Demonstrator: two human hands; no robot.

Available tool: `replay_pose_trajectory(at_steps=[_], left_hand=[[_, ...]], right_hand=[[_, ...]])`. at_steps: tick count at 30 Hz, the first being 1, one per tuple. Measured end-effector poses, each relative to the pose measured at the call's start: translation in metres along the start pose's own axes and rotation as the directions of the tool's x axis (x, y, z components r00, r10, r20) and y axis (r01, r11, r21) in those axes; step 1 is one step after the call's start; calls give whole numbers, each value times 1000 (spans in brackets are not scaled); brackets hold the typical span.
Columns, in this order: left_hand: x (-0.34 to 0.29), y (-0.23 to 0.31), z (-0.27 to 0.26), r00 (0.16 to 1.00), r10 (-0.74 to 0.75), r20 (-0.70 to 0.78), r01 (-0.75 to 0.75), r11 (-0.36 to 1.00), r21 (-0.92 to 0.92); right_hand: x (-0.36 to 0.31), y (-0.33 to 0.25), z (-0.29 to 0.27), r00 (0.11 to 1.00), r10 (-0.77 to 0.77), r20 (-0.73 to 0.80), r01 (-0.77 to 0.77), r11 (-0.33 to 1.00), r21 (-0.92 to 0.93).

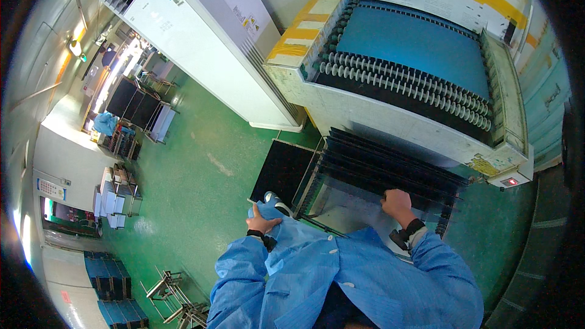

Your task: Moving metal printing plates into a processing machine and stacking them.

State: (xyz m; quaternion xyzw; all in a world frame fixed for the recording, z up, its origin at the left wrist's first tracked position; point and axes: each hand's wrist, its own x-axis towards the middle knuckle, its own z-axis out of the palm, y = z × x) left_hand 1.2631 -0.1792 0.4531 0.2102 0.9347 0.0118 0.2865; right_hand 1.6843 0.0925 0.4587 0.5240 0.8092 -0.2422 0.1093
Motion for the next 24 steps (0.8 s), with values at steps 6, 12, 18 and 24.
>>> replay_pose_trajectory(at_steps=[6,12,18,24], left_hand=[[-13,13,-12,997,-63,34,63,998,-19],[-13,13,-11,999,-45,8,45,999,2],[-14,14,-11,999,-33,-7,33,999,8],[-10,10,-9,1000,-31,-3,31,999,-9]], right_hand=[[-2,-2,-5,1000,-7,16,7,1000,-1],[-1,-1,-2,1000,-5,16,5,1000,-3],[-1,0,-1,1000,-8,3,8,1000,2],[-2,-1,-3,1000,-8,-6,8,1000,10]])
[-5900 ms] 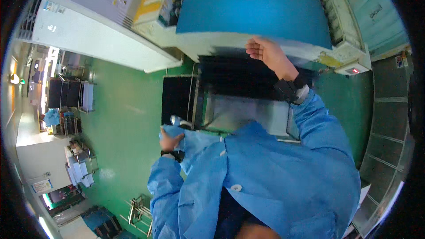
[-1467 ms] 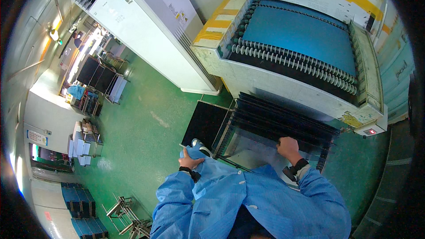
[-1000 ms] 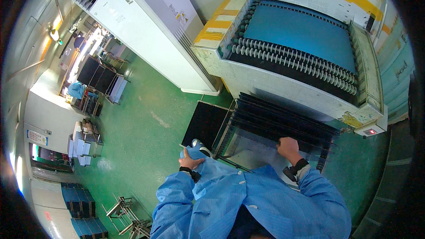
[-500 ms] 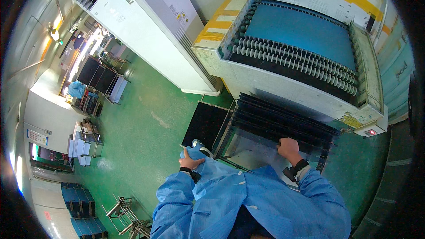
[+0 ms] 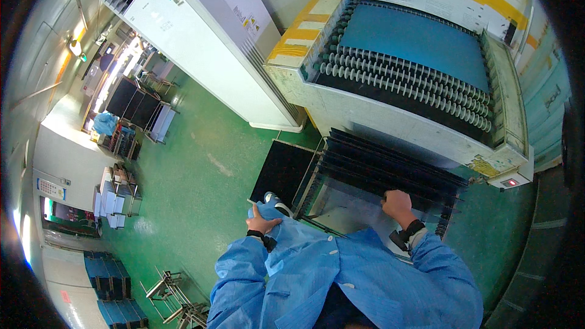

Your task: Moving metal printing plates into a processing machine and stacking them.

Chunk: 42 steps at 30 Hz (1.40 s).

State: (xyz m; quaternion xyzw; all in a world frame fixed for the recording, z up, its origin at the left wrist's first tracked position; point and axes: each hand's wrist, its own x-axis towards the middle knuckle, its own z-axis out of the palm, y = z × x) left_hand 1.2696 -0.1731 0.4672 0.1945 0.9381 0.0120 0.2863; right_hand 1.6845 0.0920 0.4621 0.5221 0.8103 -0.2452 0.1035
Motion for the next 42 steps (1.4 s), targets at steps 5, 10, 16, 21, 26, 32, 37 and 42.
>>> replay_pose_trajectory(at_steps=[5,10,16,21,26,32,37,42], left_hand=[[2,0,1,1000,-20,0,20,1000,7],[-2,5,-2,999,-33,16,32,999,33],[-4,6,-4,1000,-22,19,21,999,48],[-3,6,-3,1000,-16,15,15,999,46],[-2,4,-1,1000,1,-5,-1,999,40],[8,-7,8,1000,18,-22,-18,999,34],[8,-6,7,998,53,-21,-53,998,19],[7,-5,8,998,38,-49,-37,999,28]], right_hand=[[2,2,5,1000,8,-15,-8,1000,2],[2,3,5,1000,-16,-16,16,1000,-4],[1,1,2,1000,-7,-13,7,1000,-11],[2,1,4,1000,-4,-23,4,1000,-15],[3,4,8,999,-15,-45,14,1000,-16],[1,1,-1,998,-31,-59,31,1000,-1],[2,6,9,995,-61,-79,61,998,-5],[-6,8,16,977,-194,-86,192,981,-36]])
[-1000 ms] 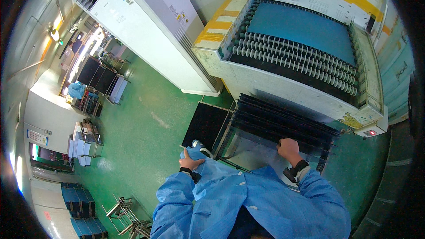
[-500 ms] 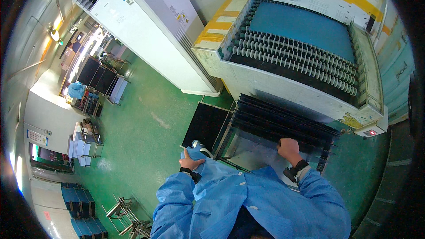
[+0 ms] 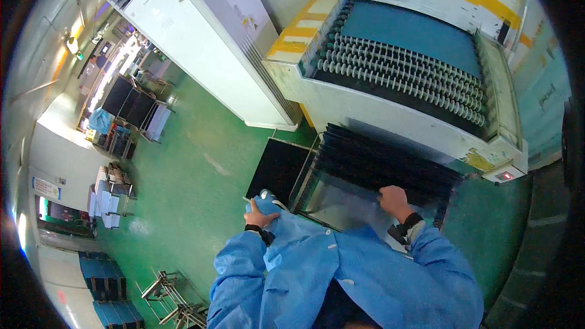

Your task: Moving metal printing plates into a processing machine and stacking them.

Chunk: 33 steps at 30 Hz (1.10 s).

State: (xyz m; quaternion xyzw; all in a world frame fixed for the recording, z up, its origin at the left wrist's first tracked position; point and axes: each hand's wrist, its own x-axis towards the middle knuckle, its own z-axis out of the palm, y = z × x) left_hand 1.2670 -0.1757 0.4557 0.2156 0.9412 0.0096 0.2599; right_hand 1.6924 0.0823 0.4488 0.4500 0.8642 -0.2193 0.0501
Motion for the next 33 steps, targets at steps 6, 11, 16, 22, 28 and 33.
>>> replay_pose_trajectory(at_steps=[6,11,16,22,28,33], left_hand=[[-2,3,0,1000,18,17,-18,1000,-3],[1,1,1,1000,22,4,-22,1000,3],[-2,1,-3,999,15,47,-13,999,-29],[0,-5,1,1000,8,22,-7,1000,-28],[1,-9,4,999,42,-19,-42,999,-17],[-6,-6,0,1000,1,-4,-1,1000,-29]], right_hand=[[-8,-14,-41,995,-102,5,102,994,-26],[-32,-36,-123,982,-134,-135,138,990,21],[-63,-30,-213,985,-74,-156,95,986,137],[-79,-7,-251,901,370,-226,-71,639,766],[-38,30,-203,713,510,-482,360,324,875],[-10,27,-177,929,312,-198,282,-254,925]])
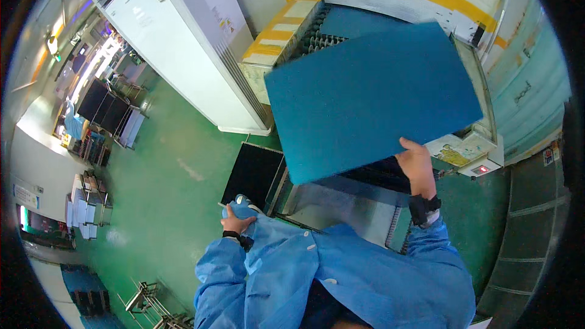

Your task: Moving metal printing plates into a processing machine and stacking them.

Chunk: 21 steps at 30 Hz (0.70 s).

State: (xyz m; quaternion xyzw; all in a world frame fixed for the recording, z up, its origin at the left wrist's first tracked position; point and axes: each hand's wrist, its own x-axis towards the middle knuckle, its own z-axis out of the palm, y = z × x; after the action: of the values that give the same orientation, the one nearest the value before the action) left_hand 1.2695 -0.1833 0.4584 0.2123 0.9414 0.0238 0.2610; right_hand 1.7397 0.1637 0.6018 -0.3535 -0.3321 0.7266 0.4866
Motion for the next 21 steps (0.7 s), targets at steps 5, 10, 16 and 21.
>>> replay_pose_trajectory(at_steps=[5,10,16,21], left_hand=[[6,-7,4,1000,9,-9,-9,1000,-6],[3,0,-1,1000,-3,11,4,1000,-21],[3,-1,-1,1000,-15,19,15,1000,-14],[5,2,-2,999,-19,33,19,1000,-16]], right_hand=[[21,17,22,990,123,-65,-87,912,401],[49,35,16,988,125,-93,-71,894,443],[65,37,22,971,217,-100,-179,937,299],[84,36,13,969,242,-53,-236,967,93]])
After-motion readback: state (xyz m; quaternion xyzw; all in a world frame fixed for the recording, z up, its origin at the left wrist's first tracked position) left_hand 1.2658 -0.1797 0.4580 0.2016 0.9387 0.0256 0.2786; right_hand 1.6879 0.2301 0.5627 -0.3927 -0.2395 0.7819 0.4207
